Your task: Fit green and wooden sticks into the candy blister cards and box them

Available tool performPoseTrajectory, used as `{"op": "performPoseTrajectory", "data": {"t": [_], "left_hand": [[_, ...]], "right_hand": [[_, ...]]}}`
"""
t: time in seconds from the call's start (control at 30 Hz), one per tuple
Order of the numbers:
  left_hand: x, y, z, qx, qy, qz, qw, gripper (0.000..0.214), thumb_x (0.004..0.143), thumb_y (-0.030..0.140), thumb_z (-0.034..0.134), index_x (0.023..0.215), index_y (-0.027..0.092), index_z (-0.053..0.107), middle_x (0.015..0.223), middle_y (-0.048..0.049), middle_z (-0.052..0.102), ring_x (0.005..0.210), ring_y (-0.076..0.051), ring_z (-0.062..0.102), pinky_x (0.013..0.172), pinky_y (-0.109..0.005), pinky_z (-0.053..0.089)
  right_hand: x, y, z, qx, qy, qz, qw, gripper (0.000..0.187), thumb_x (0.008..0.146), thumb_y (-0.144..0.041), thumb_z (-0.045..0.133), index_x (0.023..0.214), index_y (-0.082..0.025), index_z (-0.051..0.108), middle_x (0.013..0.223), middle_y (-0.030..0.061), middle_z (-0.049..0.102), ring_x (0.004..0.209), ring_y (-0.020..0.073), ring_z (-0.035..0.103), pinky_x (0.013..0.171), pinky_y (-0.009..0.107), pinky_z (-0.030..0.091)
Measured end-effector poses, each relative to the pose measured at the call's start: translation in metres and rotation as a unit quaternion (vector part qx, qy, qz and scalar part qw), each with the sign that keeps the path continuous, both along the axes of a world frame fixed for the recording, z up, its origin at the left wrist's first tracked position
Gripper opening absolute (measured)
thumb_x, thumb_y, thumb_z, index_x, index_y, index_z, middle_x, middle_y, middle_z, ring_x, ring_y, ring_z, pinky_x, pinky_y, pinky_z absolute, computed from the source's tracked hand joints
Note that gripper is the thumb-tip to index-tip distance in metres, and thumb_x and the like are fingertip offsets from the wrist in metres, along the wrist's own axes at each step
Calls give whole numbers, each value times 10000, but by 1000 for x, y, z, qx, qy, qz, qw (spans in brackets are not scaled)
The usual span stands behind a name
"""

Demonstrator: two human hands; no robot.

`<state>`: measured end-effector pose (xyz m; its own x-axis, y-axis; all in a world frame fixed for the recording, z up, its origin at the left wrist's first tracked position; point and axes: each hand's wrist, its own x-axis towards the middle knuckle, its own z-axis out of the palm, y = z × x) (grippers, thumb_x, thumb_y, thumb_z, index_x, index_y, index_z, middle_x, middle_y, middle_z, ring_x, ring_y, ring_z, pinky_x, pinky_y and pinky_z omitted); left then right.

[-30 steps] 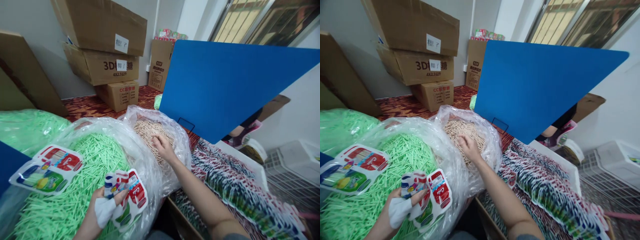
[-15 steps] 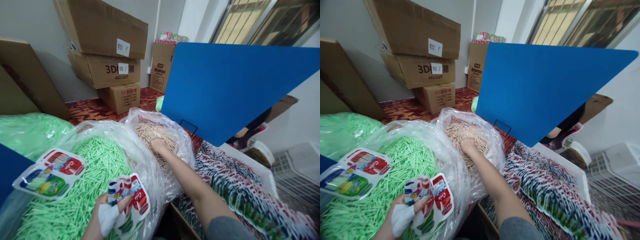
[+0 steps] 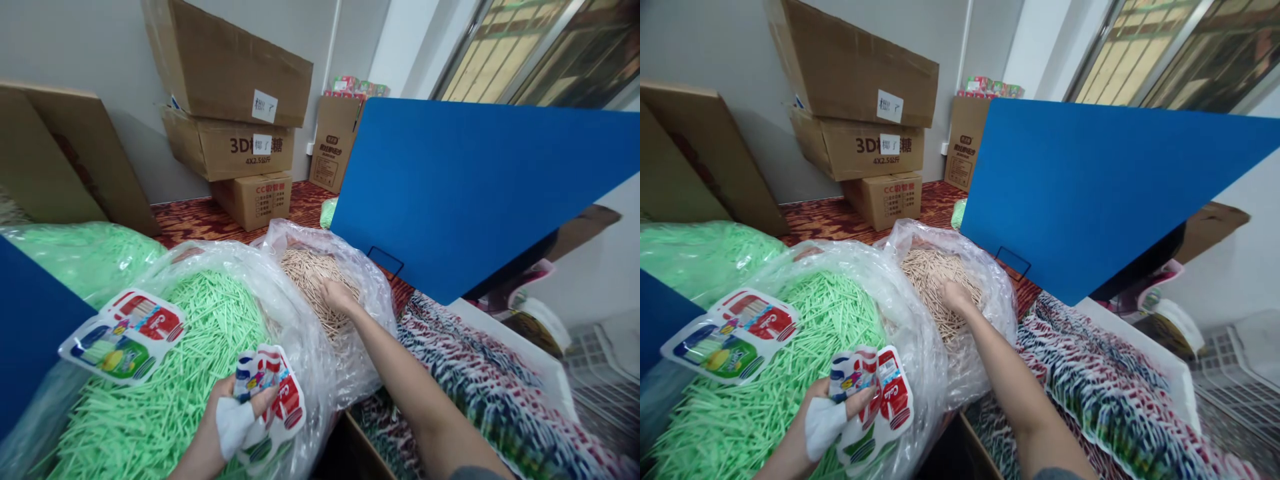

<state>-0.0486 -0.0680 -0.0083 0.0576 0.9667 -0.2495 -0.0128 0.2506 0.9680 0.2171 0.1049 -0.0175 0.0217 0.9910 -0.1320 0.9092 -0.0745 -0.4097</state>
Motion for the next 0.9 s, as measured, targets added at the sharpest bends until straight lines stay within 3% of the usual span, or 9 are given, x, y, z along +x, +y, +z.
{"op": "performPoseTrajectory", "data": {"t": [0.17, 0.33, 0.47, 0.57, 0.63, 0.77, 0.9], "left_hand": [[4, 6, 9, -4, -3, -38, 999, 282, 576, 357, 780, 646, 113, 659, 563, -38, 653, 528, -190, 581, 531, -293, 496], [17, 12, 18, 24, -4, -22, 999, 305, 561, 363, 783, 552, 133, 582, 508, -8, 590, 472, -155, 529, 480, -261, 451], [33, 22, 9, 55, 3, -14, 998, 296, 619, 367, 757, 584, 146, 563, 512, 25, 557, 459, -122, 487, 459, -227, 399], [46, 31, 2, 86, -4, -28, 996, 272, 684, 366, 717, 629, 151, 560, 547, 33, 548, 472, -110, 465, 460, -216, 371], [54, 36, 0, 114, 0, -36, 993, 266, 706, 364, 706, 644, 152, 557, 577, 27, 547, 502, -116, 466, 477, -221, 367], [63, 42, 2, 173, 33, -47, 983, 237, 735, 337, 685, 659, 152, 559, 614, 19, 543, 559, -130, 463, 527, -232, 372], [65, 41, 7, 226, 89, -58, 968, 178, 763, 304, 653, 694, 153, 590, 649, 16, 564, 611, -147, 486, 564, -231, 377]], "right_hand": [[8, -12, -5, 66, 183, 2, 981, 380, 918, -448, 345, 896, -156, 588, 776, 43, 679, 702, 147, 625, 704, 257, 463], [2, -21, -5, 115, 348, -25, 930, 474, 862, -598, 322, 892, -168, 519, 742, 38, 651, 671, 152, 627, 652, 278, 500], [-15, -37, 24, 161, 443, -38, 881, 449, 877, -606, 308, 995, -196, 447, 785, 32, 653, 716, 162, 646, 702, 313, 516], [-30, -55, 56, 208, 543, -20, 813, 368, 882, -554, 413, 1015, -212, 445, 764, 12, 639, 732, 170, 650, 737, 336, 518], [-40, -68, 75, 239, 574, -4, 783, 321, 889, -514, 448, 1009, -217, 455, 738, 1, 624, 732, 170, 648, 760, 344, 515], [-55, -91, 95, 275, 559, 27, 782, 245, 928, -447, 420, 1002, -217, 464, 730, -3, 601, 776, 169, 640, 823, 354, 496], [-66, -103, 93, 283, 538, 55, 792, 188, 961, -384, 371, 999, -218, 450, 739, -5, 573, 824, 163, 622, 829, 345, 486]]}}
